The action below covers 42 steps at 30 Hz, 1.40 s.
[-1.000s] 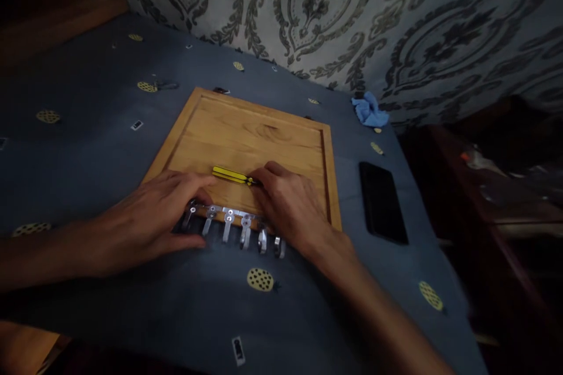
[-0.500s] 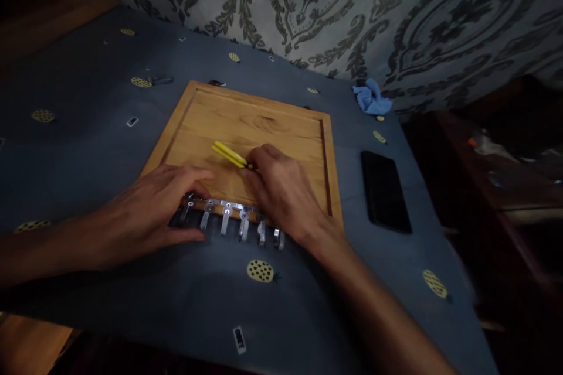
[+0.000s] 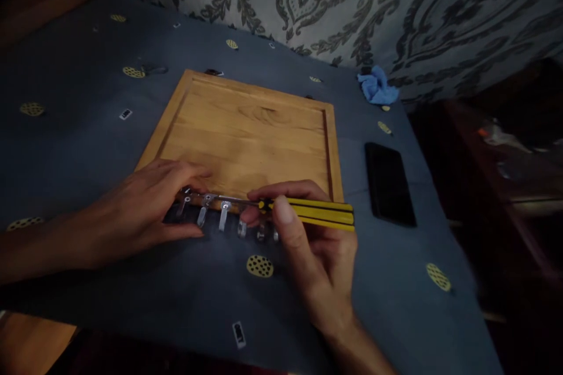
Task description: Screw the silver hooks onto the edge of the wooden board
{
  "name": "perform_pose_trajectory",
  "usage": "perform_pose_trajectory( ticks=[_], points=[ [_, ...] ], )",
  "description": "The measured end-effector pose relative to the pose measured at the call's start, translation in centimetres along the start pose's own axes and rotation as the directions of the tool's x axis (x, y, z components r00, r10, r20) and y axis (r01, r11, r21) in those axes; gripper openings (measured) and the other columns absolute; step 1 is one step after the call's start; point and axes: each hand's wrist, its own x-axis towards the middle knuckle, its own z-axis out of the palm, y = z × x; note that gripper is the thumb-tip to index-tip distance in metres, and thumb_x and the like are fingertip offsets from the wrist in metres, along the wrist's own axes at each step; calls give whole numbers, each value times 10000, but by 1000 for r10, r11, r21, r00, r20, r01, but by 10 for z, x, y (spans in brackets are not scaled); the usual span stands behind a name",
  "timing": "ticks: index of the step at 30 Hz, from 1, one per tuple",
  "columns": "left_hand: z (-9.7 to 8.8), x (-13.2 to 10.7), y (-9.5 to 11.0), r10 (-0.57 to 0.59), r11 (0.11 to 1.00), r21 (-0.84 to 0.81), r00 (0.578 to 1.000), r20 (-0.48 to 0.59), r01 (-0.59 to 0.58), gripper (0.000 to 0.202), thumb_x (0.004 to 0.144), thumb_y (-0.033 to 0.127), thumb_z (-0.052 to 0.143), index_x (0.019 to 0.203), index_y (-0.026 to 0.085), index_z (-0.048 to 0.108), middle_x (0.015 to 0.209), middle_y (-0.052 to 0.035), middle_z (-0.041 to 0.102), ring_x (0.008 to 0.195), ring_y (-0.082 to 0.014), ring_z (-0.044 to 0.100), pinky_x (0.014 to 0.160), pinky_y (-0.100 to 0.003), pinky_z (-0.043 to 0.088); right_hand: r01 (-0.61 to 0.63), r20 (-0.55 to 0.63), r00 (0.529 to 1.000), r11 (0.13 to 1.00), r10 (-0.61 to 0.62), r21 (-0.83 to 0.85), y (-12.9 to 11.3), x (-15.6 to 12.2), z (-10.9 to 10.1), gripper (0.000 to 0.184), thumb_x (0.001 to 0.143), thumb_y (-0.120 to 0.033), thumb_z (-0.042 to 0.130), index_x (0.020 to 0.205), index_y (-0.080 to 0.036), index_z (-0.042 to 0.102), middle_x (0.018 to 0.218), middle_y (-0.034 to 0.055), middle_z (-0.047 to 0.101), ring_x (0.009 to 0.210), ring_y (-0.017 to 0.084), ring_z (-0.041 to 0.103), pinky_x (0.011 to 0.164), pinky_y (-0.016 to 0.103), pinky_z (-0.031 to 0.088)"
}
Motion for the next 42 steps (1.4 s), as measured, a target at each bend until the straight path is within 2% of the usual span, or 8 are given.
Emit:
perform_pose_trajectory(
  ticks=[4,9,23,28,31,33,39,42],
  points=[
    [1,-3,-1,4,1000,5,1000,-24,-4,527,849,343,804,1261,232,496,1122,-46,684,1066,-269,637,894,-374,483,87,25,996,981,-83,-175,0,3,-1,274,1009,-409,592,895,-246,780,869,33,755,738,151,741,618,260,601],
    [0,-2,-1,11,1000,13,1000,-5,-11,510,855,346,794,1251,231,494,1126,-45,688,1055,-257,647,911,-371,484,130,56,991,970,-121,-208,-4,3,1,237,1022,-361,587,909,-262,771,881,-7,756,748,95,741,624,172,579],
    [-1,0,0,-1,1000,-4,1000,10,1,393,897,372,725,1203,226,527,1123,-60,693,1062,-272,658,926,-391,490,66,49,997,976,-57,-206,-9,0,12,203,997,-405,610,928,-279,753,902,27,750,781,165,737,624,278,603],
    [-2,0,1,-11,1000,7,1000,14,11,501,864,336,777,1267,210,507,1140,-63,694,1099,-278,653,955,-392,482,166,153,979,962,-134,-217,-11,4,10,106,978,-349,652,987,-286,737,870,10,749,716,159,734,590,279,590],
    [-3,0,2,-12,1000,1,1000,22,12,539,853,295,792,1288,197,489,1140,-67,695,1099,-278,655,963,-395,478,260,280,939,944,-198,-205,-16,9,10,98,971,-300,663,1053,-289,715,872,-7,747,713,143,737,572,255,573],
    [-2,0,2,-9,1000,-3,1000,11,9,538,869,303,778,1303,207,476,1164,-72,689,1113,-280,650,966,-396,477,300,349,913,929,-214,-215,-21,14,11,104,962,-282,676,1062,-293,705,896,-17,752,753,137,739,626,252,587],
    [0,0,0,4,999,-34,1000,-3,-4,419,935,334,677,1277,212,470,1097,-60,680,1051,-272,655,933,-409,493,359,449,868,891,-210,-277,-30,30,19,66,952,-334,698,1017,-324,700,948,-29,765,799,177,737,704,326,602],
    [-2,1,2,26,998,-55,1000,5,-26,378,942,328,670,1237,212,466,1072,-52,671,1036,-265,658,921,-412,493,322,428,886,900,-176,-295,-33,34,23,41,939,-351,712,959,-316,721,961,-12,773,831,214,750,644,348,583]
  ],
)
